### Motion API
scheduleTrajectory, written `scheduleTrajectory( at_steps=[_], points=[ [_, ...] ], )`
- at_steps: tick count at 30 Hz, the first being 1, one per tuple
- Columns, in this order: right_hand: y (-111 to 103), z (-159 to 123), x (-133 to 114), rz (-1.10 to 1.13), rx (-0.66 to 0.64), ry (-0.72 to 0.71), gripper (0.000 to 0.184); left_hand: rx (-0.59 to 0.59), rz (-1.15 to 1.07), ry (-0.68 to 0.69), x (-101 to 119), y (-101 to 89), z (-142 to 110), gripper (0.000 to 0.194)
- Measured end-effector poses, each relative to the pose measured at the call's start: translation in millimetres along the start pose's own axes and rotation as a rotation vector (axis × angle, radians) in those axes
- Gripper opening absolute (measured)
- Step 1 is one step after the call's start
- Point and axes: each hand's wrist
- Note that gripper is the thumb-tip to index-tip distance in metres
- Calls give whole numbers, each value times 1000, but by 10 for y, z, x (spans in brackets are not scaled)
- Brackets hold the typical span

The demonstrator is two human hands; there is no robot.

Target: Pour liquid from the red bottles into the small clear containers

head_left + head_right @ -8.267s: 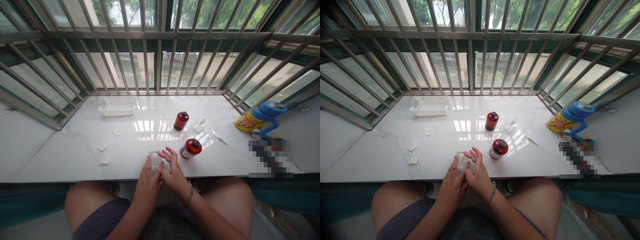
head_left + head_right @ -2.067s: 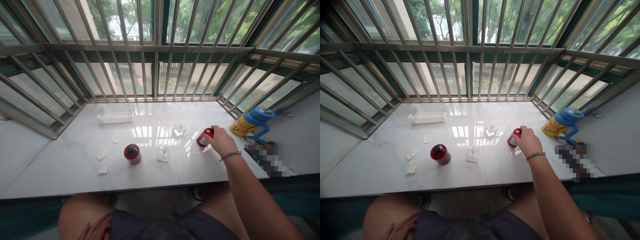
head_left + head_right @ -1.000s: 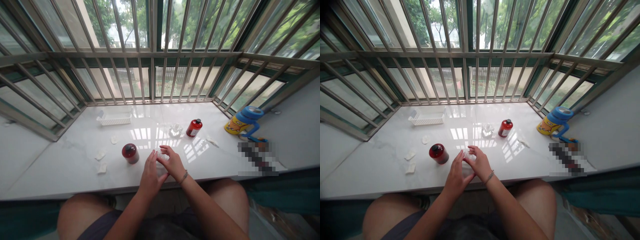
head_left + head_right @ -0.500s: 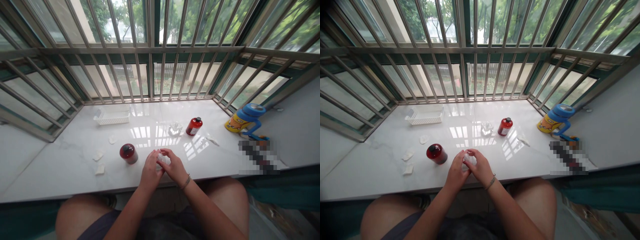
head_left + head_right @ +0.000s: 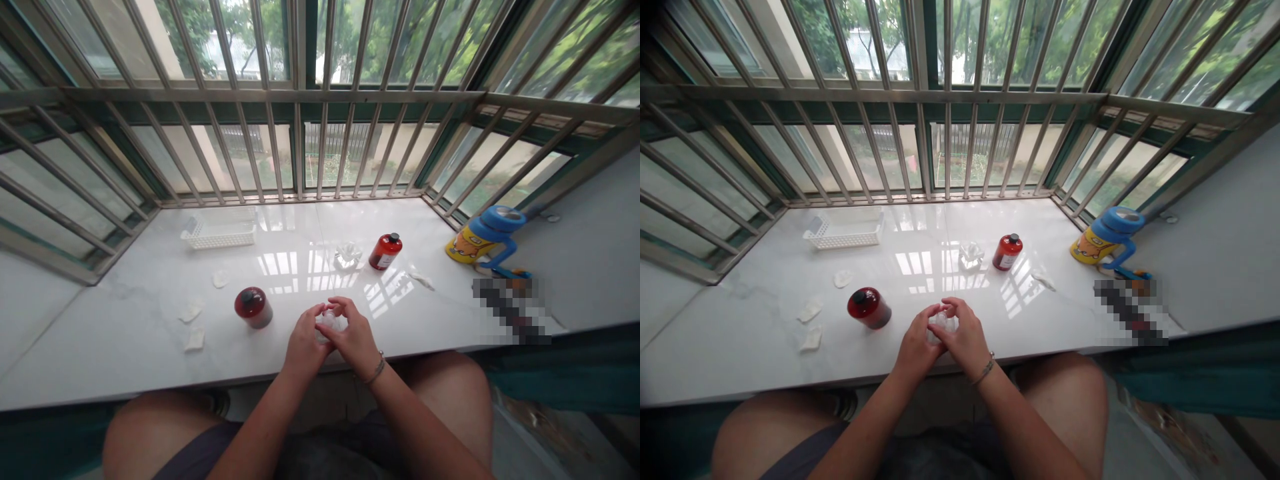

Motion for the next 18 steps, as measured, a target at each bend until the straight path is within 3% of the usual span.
scheduleTrajectory(
  at_steps=[4, 7, 11, 16, 18],
  points=[
    [-134, 5, 116, 71, -137, -53, 65, -21, 23, -19, -8, -35, 29, 73],
    [-272, -23, 294, -11, -16, -107, 56, -34, 42, 42, -12, -53, 38, 75],
    [-454, -108, 530, -42, 238, 12, 45, -48, 43, 111, -19, -53, 23, 70],
    [-484, -240, 551, -84, 184, -16, 39, -9, 26, -27, -14, -31, -10, 85],
    [-427, -274, 498, -89, 143, -46, 36, -7, 10, -18, -13, -28, -14, 89]
  ],
)
Point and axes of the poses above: each hand's wrist, its own z-axis towards the middle knuckle, its own y-axis out of the palm, x = y × z, and after that the axes turned 10 degrees about -x, right-handed
